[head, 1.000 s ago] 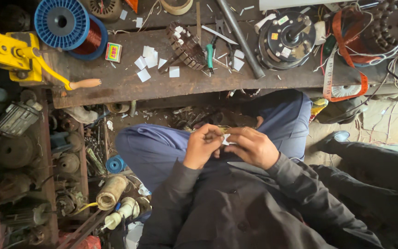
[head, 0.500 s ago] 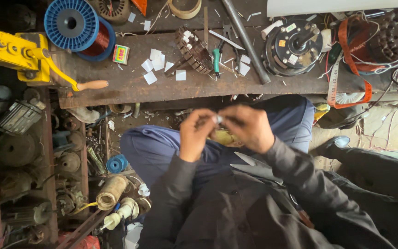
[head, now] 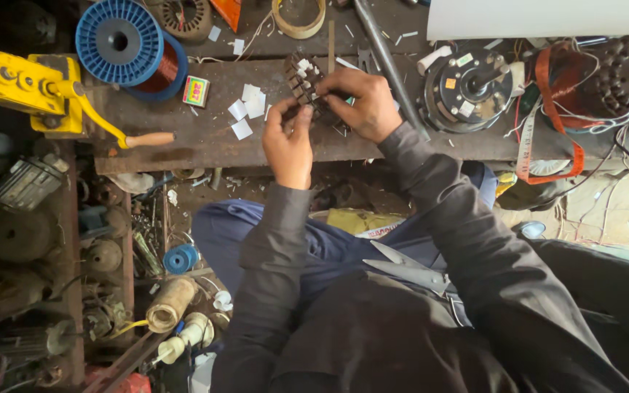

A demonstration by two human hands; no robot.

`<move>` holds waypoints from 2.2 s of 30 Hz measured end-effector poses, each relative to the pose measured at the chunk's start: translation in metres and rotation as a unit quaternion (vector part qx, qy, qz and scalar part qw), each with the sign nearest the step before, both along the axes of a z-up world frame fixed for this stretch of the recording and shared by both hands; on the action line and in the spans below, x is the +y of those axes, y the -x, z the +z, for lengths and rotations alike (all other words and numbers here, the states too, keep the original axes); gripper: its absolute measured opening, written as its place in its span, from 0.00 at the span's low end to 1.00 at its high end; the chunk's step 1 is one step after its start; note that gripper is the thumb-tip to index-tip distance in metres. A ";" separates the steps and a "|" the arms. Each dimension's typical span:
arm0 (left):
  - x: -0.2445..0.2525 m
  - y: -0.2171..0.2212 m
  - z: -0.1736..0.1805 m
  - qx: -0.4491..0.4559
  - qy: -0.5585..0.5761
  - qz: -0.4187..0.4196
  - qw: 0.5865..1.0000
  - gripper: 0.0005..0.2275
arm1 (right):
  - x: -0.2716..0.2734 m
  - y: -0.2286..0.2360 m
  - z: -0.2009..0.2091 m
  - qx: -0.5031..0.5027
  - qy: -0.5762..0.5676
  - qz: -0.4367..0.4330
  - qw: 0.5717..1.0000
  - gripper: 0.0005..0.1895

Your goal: The person sits on the floor and assembles a motor stator by inserting small white insulating pieces into its slots. They use a metal rod to tap the pieces into place and occasionally adjust the stator on the workbench.

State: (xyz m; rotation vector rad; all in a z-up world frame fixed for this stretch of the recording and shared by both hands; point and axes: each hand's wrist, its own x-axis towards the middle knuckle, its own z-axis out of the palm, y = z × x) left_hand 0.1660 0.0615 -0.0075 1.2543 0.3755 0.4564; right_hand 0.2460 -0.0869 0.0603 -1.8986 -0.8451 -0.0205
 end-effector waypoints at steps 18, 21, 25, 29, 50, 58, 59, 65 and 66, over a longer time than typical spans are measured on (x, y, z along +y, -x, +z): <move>0.002 0.001 -0.013 -0.004 0.107 -0.035 0.994 0.12 | 0.003 0.007 -0.009 0.030 0.006 -0.026 0.999 0.13; 0.002 0.003 -0.009 0.023 0.119 -0.033 0.992 0.11 | -0.002 0.014 -0.006 0.052 0.002 -0.035 0.998 0.16; 0.007 0.006 -0.015 0.038 0.193 -0.048 0.979 0.11 | 0.000 0.039 -0.005 0.031 0.003 -0.083 0.996 0.18; -0.001 0.005 -0.024 0.009 0.195 -0.028 0.980 0.11 | 0.003 0.053 -0.007 0.006 -0.003 -0.104 0.995 0.17; 0.038 0.068 -0.031 0.048 -0.682 0.046 0.728 0.15 | -0.082 0.203 -0.036 0.035 0.120 -0.214 0.969 0.12; 0.029 0.077 -0.016 0.071 -0.722 0.022 0.688 0.27 | -0.070 0.207 -0.039 0.000 0.122 -0.162 0.979 0.12; 0.029 0.078 -0.015 0.058 -0.724 0.026 0.687 0.29 | -0.069 0.207 -0.039 -0.004 0.118 -0.154 0.981 0.13; 0.038 0.078 -0.031 -0.029 -0.728 -0.014 0.685 0.17 | -0.055 0.200 -0.025 -0.029 0.098 -0.120 0.988 0.12; 0.038 0.078 -0.031 -0.042 -0.724 -0.026 0.688 0.14 | -0.051 0.195 -0.021 -0.044 0.090 -0.112 0.989 0.12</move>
